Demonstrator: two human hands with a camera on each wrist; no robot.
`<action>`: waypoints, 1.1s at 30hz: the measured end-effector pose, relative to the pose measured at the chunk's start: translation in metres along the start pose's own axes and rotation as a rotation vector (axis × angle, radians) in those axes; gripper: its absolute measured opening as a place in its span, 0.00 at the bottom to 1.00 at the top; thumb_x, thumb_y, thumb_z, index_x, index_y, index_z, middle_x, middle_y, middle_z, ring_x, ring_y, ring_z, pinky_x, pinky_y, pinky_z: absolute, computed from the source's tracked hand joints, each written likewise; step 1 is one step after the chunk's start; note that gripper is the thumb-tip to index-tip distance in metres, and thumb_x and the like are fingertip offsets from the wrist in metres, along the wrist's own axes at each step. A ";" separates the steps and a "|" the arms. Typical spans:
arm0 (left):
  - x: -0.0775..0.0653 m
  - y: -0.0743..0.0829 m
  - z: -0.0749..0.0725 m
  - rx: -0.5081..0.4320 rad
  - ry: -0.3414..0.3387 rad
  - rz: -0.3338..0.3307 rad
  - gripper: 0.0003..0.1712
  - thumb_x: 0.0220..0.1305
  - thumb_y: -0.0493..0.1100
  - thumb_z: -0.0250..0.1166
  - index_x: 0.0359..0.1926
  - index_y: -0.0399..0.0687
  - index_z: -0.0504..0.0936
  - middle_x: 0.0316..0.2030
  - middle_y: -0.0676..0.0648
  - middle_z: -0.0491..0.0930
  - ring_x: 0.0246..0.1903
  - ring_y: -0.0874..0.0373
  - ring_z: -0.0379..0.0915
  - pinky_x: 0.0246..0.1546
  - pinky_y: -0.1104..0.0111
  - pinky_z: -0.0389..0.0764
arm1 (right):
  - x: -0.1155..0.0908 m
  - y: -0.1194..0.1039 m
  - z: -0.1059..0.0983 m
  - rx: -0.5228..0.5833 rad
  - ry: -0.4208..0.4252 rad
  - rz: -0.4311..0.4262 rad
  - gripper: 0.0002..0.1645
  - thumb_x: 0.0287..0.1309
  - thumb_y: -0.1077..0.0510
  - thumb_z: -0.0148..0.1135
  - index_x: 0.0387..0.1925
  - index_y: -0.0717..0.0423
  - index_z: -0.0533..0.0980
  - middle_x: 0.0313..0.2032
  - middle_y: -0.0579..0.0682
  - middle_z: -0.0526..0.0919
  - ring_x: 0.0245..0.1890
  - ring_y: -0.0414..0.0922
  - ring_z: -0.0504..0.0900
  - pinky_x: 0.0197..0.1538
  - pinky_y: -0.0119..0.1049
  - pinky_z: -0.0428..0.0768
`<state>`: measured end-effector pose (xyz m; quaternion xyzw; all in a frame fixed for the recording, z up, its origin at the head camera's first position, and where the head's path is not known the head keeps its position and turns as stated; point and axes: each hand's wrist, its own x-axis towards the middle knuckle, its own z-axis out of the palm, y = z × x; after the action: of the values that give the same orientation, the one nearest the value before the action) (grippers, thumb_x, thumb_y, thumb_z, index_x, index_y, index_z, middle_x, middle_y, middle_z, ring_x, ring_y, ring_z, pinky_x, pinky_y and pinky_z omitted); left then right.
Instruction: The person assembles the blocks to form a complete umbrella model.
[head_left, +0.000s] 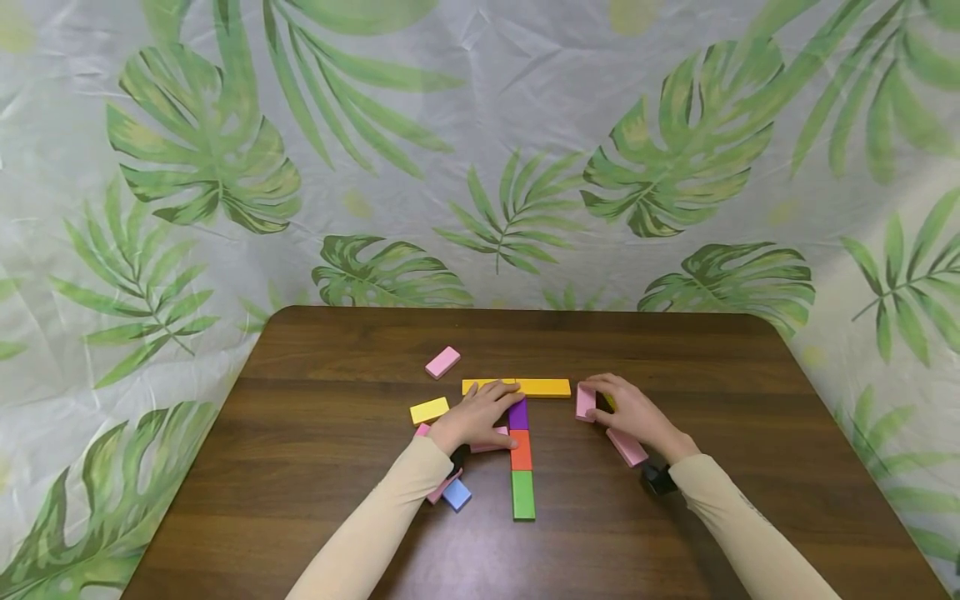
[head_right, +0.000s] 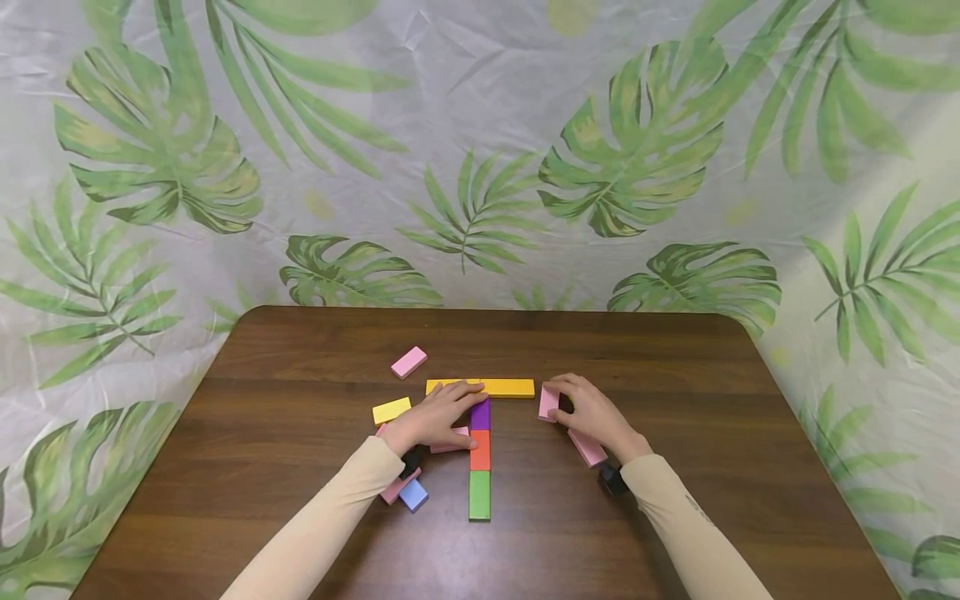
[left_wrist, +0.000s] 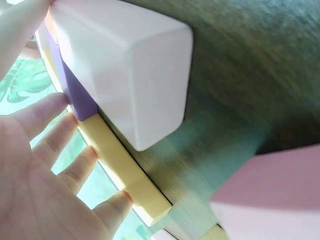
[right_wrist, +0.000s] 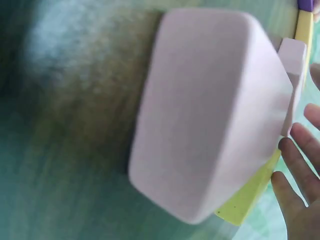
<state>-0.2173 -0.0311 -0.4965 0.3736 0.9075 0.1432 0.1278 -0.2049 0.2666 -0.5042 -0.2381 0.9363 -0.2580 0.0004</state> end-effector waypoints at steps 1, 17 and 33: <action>0.000 0.000 0.000 0.000 0.000 0.001 0.45 0.58 0.58 0.68 0.71 0.47 0.61 0.71 0.45 0.55 0.71 0.46 0.45 0.66 0.44 0.48 | 0.000 0.000 0.001 -0.008 -0.008 0.004 0.30 0.56 0.57 0.68 0.59 0.65 0.73 0.57 0.63 0.73 0.57 0.61 0.71 0.56 0.58 0.70; -0.004 0.001 0.000 -0.005 -0.011 -0.008 0.46 0.58 0.58 0.68 0.72 0.48 0.60 0.71 0.47 0.55 0.71 0.49 0.45 0.67 0.46 0.46 | -0.001 -0.002 0.008 -0.077 -0.006 0.023 0.35 0.53 0.56 0.71 0.60 0.67 0.71 0.56 0.63 0.72 0.57 0.60 0.71 0.56 0.56 0.71; -0.003 0.002 -0.002 -0.018 -0.007 -0.003 0.45 0.57 0.57 0.68 0.71 0.47 0.61 0.70 0.46 0.56 0.71 0.48 0.46 0.66 0.46 0.47 | 0.016 0.003 -0.003 -0.009 0.003 0.012 0.34 0.55 0.62 0.68 0.62 0.69 0.68 0.60 0.65 0.69 0.60 0.62 0.68 0.59 0.57 0.67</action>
<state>-0.2146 -0.0324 -0.4941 0.3717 0.9063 0.1496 0.1345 -0.2211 0.2634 -0.5010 -0.2322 0.9388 -0.2543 -0.0007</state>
